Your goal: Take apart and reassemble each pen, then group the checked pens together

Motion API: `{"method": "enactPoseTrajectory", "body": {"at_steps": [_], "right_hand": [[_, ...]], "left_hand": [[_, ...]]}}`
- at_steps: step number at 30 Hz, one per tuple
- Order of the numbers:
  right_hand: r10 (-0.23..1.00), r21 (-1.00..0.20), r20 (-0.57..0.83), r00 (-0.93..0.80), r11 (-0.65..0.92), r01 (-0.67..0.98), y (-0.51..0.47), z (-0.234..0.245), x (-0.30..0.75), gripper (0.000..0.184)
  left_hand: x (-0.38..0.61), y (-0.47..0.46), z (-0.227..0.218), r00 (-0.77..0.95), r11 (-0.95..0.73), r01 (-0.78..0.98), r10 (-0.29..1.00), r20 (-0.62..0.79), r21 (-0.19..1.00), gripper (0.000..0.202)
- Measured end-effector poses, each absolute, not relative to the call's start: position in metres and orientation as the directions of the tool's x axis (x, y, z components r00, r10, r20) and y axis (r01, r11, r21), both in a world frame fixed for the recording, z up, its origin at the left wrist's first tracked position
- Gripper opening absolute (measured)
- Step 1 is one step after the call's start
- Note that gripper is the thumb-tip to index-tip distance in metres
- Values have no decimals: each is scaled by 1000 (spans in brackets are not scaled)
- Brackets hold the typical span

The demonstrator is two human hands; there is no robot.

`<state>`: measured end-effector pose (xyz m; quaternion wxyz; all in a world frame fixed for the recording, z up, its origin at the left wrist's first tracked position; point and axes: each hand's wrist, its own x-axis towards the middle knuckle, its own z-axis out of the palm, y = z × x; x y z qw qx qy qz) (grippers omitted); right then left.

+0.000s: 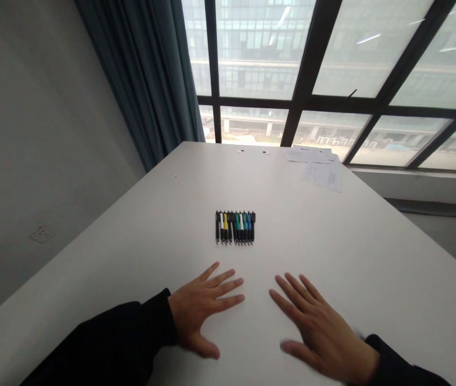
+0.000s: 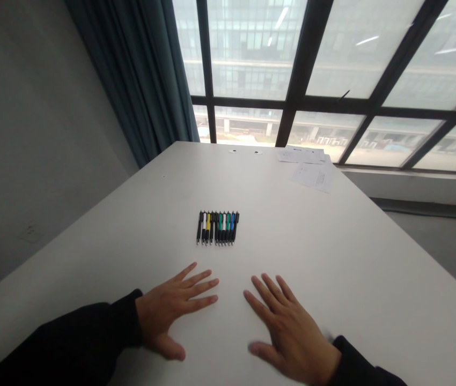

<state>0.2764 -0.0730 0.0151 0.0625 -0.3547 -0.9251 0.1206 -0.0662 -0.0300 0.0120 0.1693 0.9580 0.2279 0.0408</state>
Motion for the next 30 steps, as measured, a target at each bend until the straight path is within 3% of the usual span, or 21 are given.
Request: {"method": "enactPoseTrajectory", "body": {"at_steps": [23, 27, 30], "right_hand": [[669, -195, 34, -742, 733, 652, -73, 11, 278, 81], [670, -175, 42, -741, 735, 655, -73, 11, 278, 81], [666, -165, 59, -744, 742, 650, -73, 9, 278, 82]], "left_hand": [[-62, -32, 6, 893, -850, 417, 449, 32, 321, 95], [-51, -32, 20, 897, -841, 366, 433, 91, 400, 95], [-40, -54, 57, 874, -807, 227, 415, 251, 545, 104]]}}
